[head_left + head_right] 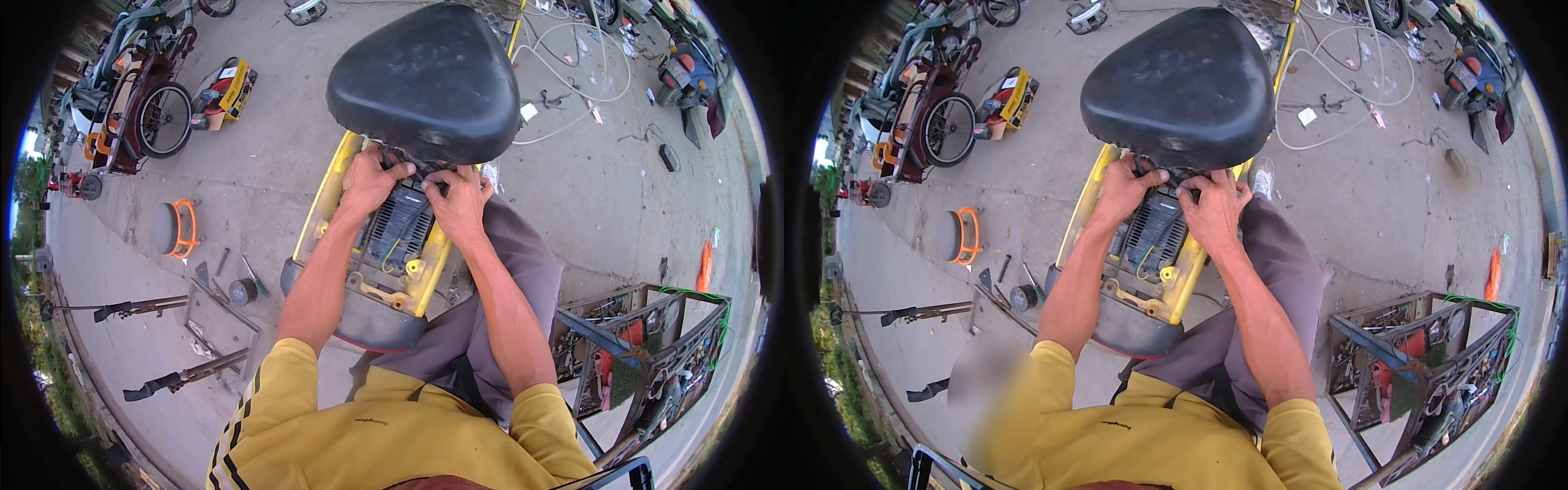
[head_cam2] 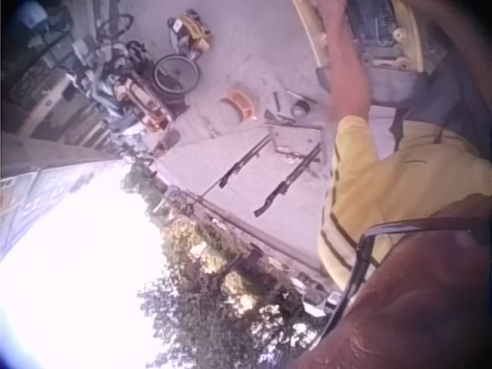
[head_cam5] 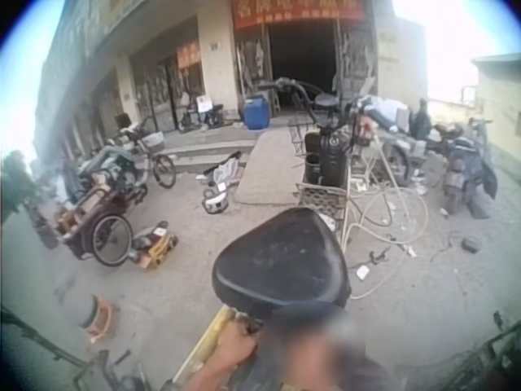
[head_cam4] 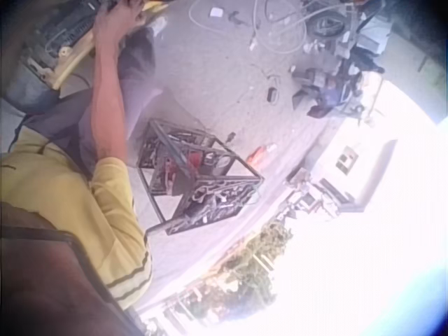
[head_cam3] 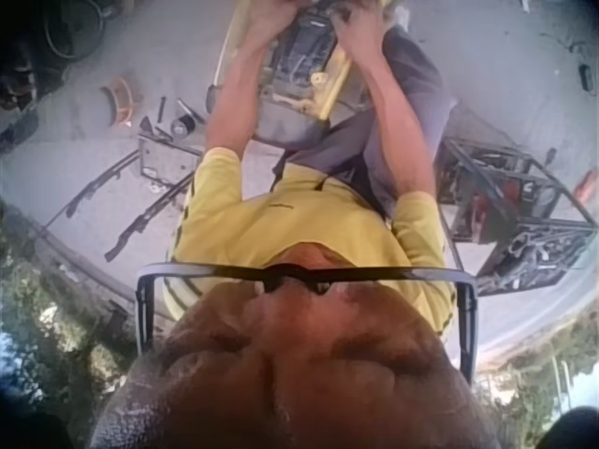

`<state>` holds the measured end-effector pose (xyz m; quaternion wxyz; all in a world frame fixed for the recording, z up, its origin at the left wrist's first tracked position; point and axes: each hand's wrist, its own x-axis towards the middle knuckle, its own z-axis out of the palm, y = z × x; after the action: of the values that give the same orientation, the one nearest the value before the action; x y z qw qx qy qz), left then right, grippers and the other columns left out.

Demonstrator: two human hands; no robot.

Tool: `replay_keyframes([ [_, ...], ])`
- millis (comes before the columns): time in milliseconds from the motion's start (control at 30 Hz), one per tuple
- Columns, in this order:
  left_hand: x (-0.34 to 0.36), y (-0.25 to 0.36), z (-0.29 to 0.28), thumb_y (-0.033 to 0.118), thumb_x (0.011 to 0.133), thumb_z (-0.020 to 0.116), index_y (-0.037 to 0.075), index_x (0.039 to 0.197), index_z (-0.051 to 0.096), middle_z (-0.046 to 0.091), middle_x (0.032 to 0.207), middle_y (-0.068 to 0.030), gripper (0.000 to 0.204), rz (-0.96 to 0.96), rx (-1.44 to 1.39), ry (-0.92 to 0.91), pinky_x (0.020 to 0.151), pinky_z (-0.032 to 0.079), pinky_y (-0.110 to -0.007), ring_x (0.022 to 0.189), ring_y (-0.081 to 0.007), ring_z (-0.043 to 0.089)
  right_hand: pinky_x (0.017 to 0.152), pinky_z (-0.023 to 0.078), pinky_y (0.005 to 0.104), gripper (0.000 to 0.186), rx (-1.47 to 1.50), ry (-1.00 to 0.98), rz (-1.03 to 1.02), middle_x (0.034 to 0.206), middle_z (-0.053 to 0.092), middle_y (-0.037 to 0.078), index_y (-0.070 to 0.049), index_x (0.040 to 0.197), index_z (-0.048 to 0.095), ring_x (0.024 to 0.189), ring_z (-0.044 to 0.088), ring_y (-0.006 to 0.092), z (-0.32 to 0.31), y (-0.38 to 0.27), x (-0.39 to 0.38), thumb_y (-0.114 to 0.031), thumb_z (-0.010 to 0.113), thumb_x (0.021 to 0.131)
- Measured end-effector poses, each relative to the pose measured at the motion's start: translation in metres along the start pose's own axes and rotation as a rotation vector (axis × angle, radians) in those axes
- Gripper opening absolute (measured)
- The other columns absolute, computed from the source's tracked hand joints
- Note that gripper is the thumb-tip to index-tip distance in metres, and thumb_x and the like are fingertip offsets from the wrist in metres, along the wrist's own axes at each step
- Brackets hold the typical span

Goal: The person works on the exposed engine and wiring beneath the seat of a yellow moped. They repeatedly connect and disconnect wires and components under the seat, adjusting connections by hand throughout the clip.

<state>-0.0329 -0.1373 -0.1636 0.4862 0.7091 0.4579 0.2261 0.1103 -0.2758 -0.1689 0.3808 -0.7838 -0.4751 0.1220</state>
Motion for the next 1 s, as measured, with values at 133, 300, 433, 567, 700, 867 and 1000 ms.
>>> replay_keyframes([
  [133, 0.003, -0.010, -0.001, 0.021, 0.085, 0.093, 0.001, 0.102, 0.071, 0.071, 0.082, -0.0026, 0.034, 0.017, -0.040, -0.016, 0.072, 0.052, -0.033, 0.075, -0.0129, 0.062, 0.107, 0.030, 0.0531, 0.009, -0.001, 0.055, -0.054, 0.125, 0.063, 0.004, -0.011, 0.091, 0.082, 0.130, 0.056, 0.0276, 0.007, 0.003, 0.001, -0.020, 0.080, 0.088],
  [300, 0.004, -0.016, 0.000, 0.020, 0.088, 0.091, 0.000, 0.106, 0.073, 0.072, 0.081, -0.0020, 0.032, 0.050, -0.114, -0.012, 0.070, 0.051, -0.032, 0.075, -0.0103, 0.061, 0.107, 0.031, 0.0534, 0.010, -0.028, 0.041, -0.053, 0.126, 0.062, 0.005, -0.011, 0.092, 0.080, 0.131, 0.055, 0.0281, 0.007, 0.004, 0.001, -0.020, 0.078, 0.089],
  [433, 0.003, -0.013, -0.003, 0.022, 0.090, 0.090, -0.001, 0.111, 0.074, 0.073, 0.080, -0.0022, 0.034, 0.052, -0.078, -0.026, 0.070, 0.052, -0.032, 0.075, -0.0096, 0.061, 0.106, 0.032, 0.0539, 0.010, -0.075, 0.074, -0.079, 0.124, 0.060, 0.006, -0.010, 0.092, 0.077, 0.130, 0.056, 0.0286, 0.009, 0.003, -0.001, -0.019, 0.077, 0.089],
  [567, 0.003, -0.010, -0.006, 0.021, 0.091, 0.090, -0.002, 0.107, 0.077, 0.076, 0.090, -0.0054, 0.031, 0.007, -0.040, -0.044, 0.075, 0.054, -0.034, 0.079, -0.0136, 0.065, 0.106, 0.033, 0.0546, 0.010, -0.122, 0.096, -0.083, 0.122, 0.060, 0.006, -0.010, 0.092, 0.076, 0.127, 0.057, 0.0289, 0.010, -0.002, -0.002, -0.019, 0.077, 0.089],
  [700, 0.003, -0.010, -0.008, 0.021, 0.091, 0.090, -0.003, 0.100, 0.082, 0.077, 0.109, -0.0085, 0.027, 0.014, -0.052, -0.058, 0.084, 0.055, -0.037, 0.089, -0.0196, 0.070, 0.106, 0.032, 0.0547, 0.009, -0.081, 0.071, -0.068, 0.121, 0.060, 0.006, -0.010, 0.091, 0.077, 0.127, 0.057, 0.0286, 0.009, 0.000, -0.001, -0.019, 0.077, 0.088],
  [867, -0.001, 0.000, -0.010, 0.022, 0.091, 0.090, -0.003, 0.100, 0.084, 0.076, 0.114, -0.0093, 0.026, -0.003, -0.070, -0.074, 0.087, 0.055, -0.037, 0.096, -0.0217, 0.072, 0.107, 0.027, 0.0502, 0.010, 0.000, -0.021, -0.037, 0.123, 0.063, 0.004, -0.009, 0.094, 0.079, 0.129, 0.057, 0.0258, -0.001, 0.003, 0.001, -0.018, 0.079, 0.091],
  [1000, 0.002, -0.010, -0.006, 0.022, 0.091, 0.090, -0.004, 0.106, 0.081, 0.079, 0.102, -0.0084, 0.031, 0.008, -0.083, -0.050, 0.083, 0.055, -0.035, 0.089, -0.0164, 0.071, 0.108, 0.027, 0.0494, 0.011, 0.037, -0.022, -0.051, 0.121, 0.064, 0.003, -0.009, 0.095, 0.081, 0.127, 0.058, 0.0249, -0.003, 0.004, 0.001, -0.019, 0.080, 0.090],
])
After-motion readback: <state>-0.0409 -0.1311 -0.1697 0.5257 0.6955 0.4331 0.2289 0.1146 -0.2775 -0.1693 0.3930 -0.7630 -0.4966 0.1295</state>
